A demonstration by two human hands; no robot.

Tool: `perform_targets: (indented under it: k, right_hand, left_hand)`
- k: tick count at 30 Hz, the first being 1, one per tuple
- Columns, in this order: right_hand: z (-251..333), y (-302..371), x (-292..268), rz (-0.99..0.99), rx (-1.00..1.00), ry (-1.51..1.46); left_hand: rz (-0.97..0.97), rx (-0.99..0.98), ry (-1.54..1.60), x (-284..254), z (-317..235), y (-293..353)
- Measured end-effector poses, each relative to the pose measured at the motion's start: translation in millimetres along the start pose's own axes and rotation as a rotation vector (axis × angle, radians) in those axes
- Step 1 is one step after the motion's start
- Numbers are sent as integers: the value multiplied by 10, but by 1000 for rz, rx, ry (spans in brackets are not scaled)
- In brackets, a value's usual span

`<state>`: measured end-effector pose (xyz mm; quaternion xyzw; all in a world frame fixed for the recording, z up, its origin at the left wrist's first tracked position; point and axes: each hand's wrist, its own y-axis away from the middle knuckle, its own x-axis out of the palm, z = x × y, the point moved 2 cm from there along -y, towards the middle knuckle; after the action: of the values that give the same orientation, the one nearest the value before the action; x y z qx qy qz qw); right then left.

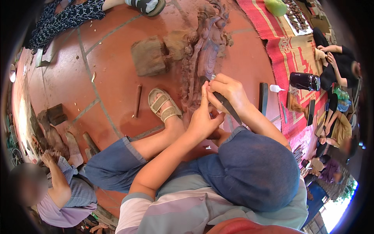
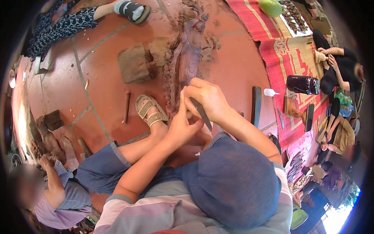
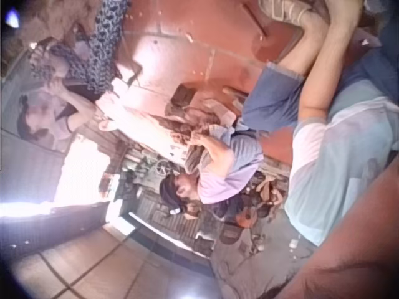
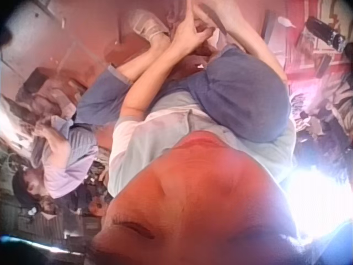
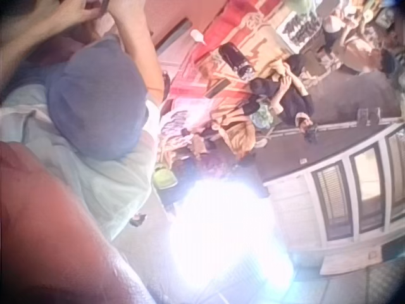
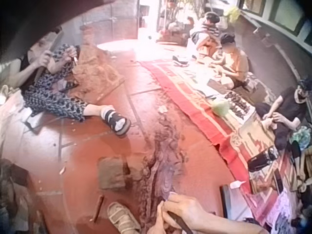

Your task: The person sits on the floor and uses a knife to carve a large piece of wood. They hold the wood steady with their left hand while making precise cuts with their right hand. The person occasionally pauses to inspect the wood or adjust their grip.

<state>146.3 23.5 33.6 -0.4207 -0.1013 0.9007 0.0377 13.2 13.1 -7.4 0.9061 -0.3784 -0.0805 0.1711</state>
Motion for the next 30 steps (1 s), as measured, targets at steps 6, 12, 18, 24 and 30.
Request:
perform_targets:
  k: [6, 12, 18, 24, 30]
  right_hand:
    - [-5, -122, 37, -21, -7, 19]
    - [86, -128, -8, -3, -10, 25]
    - [96, -54, -3, -4, 10, 15]
    - [34, -149, 28, -48, -21, 5]
    - [58, -212, 3, 62, 10, -38]
  left_hand:
    - [42, -154, 193, -82, -138, -127]
    - [-21, 31, 50, -31, -21, -28]
    - [14, -3, 22, -34, 19, -14]
    - [-116, 130, -10, -68, -15, -119]
    - [-21, 27, 71, -93, -17, -50]
